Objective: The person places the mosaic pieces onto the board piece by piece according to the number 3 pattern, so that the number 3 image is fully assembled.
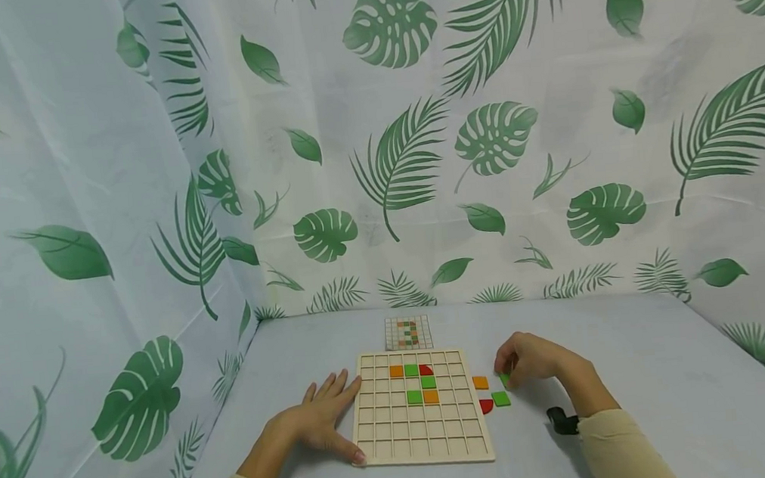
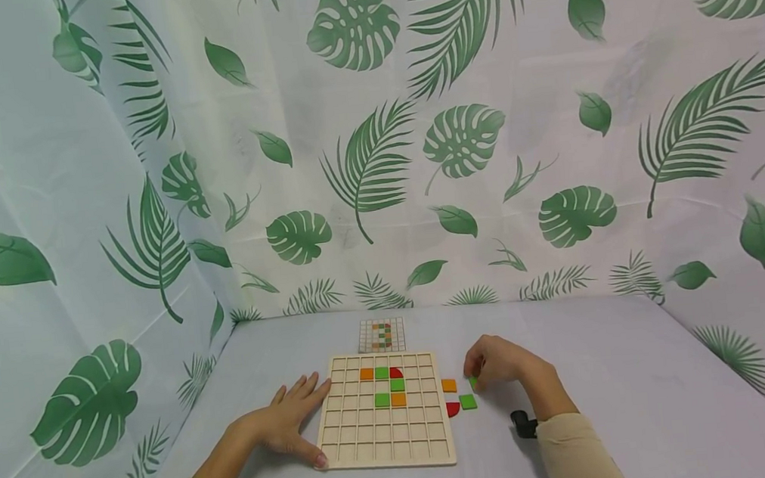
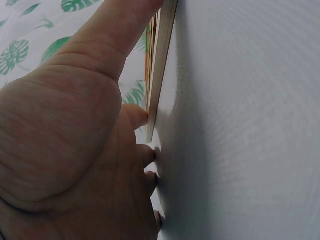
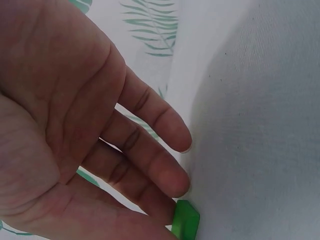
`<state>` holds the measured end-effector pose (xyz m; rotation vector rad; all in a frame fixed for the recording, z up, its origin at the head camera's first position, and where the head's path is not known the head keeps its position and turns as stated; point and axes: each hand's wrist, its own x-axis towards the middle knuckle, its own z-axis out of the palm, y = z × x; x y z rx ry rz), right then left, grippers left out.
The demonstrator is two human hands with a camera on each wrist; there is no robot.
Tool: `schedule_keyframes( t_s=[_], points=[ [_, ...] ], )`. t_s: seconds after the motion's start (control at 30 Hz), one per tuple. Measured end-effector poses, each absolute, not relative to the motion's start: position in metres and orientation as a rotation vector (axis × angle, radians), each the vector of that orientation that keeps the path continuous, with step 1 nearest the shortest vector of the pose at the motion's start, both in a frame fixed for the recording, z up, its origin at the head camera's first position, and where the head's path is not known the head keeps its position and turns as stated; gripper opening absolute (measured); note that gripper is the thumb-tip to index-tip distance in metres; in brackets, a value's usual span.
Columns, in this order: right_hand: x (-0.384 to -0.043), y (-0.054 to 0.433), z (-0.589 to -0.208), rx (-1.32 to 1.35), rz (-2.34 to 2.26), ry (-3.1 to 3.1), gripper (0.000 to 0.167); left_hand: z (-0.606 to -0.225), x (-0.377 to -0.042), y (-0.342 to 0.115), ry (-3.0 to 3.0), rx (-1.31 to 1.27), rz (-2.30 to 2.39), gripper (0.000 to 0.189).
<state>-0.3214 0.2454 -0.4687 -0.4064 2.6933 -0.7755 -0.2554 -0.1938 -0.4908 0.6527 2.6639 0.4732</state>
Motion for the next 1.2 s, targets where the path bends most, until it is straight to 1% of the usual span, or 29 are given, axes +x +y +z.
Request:
schedule_keyframes(
  t_s=[0.83,1.2],
  points=[
    [-0.3198,0.2418,-0.4678,-0.411,-0.804,2.688,0.024,-0.4936,-0.2566,-0.1948,2.667,0.648,0.466,0.136],
    [-0.3181,0.2416,-0.4603,-0.560,-0.890,2.683,0.019,-0.4953,-0.2576,-0.1957,2.670,0.647,0.470,0.136]
  ],
)
